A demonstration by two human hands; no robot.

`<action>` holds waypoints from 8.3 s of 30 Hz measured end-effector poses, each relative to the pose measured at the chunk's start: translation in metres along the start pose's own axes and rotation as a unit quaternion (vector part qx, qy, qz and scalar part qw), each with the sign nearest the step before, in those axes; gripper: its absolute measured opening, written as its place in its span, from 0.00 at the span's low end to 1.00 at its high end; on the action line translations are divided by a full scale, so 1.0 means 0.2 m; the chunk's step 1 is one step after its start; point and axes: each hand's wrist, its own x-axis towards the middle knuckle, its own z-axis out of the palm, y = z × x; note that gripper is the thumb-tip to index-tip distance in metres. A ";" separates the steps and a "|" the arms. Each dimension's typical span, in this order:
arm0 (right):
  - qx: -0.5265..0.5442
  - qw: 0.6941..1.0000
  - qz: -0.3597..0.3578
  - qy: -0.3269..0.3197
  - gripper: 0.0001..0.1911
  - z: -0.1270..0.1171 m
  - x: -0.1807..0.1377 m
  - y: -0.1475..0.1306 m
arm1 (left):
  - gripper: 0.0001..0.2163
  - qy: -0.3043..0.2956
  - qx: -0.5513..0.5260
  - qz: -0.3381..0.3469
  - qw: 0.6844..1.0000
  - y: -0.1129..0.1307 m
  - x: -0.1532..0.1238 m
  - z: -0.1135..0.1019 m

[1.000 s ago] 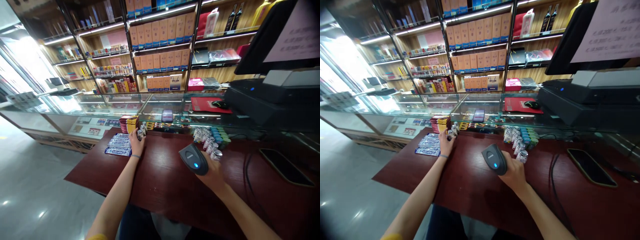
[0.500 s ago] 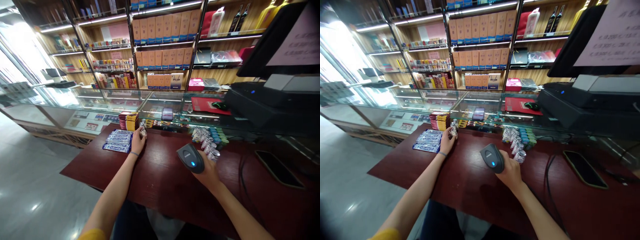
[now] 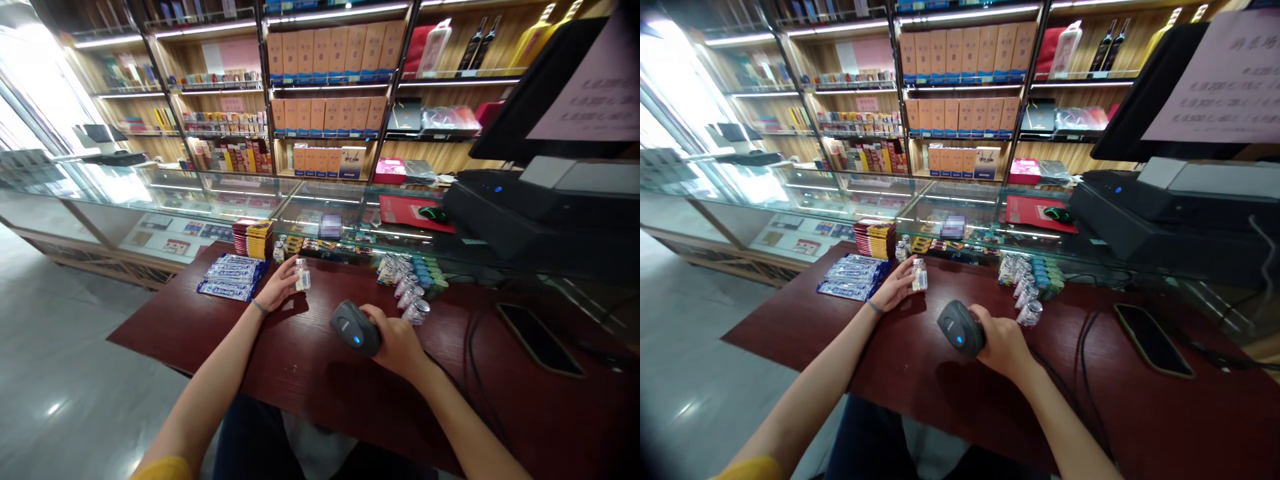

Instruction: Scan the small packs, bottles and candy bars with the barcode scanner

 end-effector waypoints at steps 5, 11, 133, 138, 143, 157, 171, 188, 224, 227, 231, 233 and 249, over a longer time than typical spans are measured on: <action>-0.028 0.999 -0.023 -0.019 0.14 0.00 0.01 -0.02 | 0.29 0.018 -0.018 0.000 1.000 -0.02 0.02 0.00; -0.023 0.999 -0.023 0.035 0.24 0.00 0.00 -0.01 | 0.27 0.015 -0.014 -0.001 1.000 0.00 0.01 0.00; 0.004 0.983 0.077 0.169 0.22 0.12 -0.04 0.08 | 0.15 0.316 0.475 0.269 0.776 -0.13 0.31 -0.18; 0.004 0.983 0.082 0.167 0.23 0.13 -0.05 0.09 | 0.15 0.314 0.416 0.271 0.809 -0.12 0.29 -0.16; 0.008 0.982 0.090 0.168 0.26 0.11 -0.05 0.09 | 0.23 0.180 0.204 0.184 0.945 -0.08 0.21 -0.11; -0.020 0.999 0.024 -0.030 0.22 0.01 0.00 -0.01 | 0.32 0.021 -0.032 0.007 0.999 0.02 0.12 -0.01; -0.024 0.999 0.038 0.010 0.29 0.01 -0.01 0.03 | 0.15 0.014 -0.167 -0.001 0.986 0.02 0.11 -0.05; -0.061 0.982 0.007 0.177 0.22 -0.08 0.00 0.08 | 0.12 0.055 -0.152 -0.018 0.987 0.01 0.13 0.05; 0.005 0.890 0.280 0.360 0.28 -0.23 -0.14 0.43 | 0.15 -0.006 0.346 0.164 0.924 -0.52 0.23 1.02; -0.001 0.895 0.278 0.348 0.27 -0.23 -0.14 0.42 | 0.16 -0.011 0.339 0.161 0.927 -0.53 0.24 1.02; -0.026 0.900 0.275 0.337 0.27 -0.23 -0.14 0.41 | 0.20 -0.005 0.323 0.149 0.935 -0.55 0.24 1.03; -0.032 0.902 0.271 0.336 0.27 -0.24 -0.13 0.39 | 0.23 -0.009 0.316 0.147 0.937 -0.55 0.22 1.01; -0.062 0.960 0.089 0.258 0.23 -0.12 -0.06 0.15 | 0.24 0.293 0.347 0.268 0.849 -0.11 0.24 0.14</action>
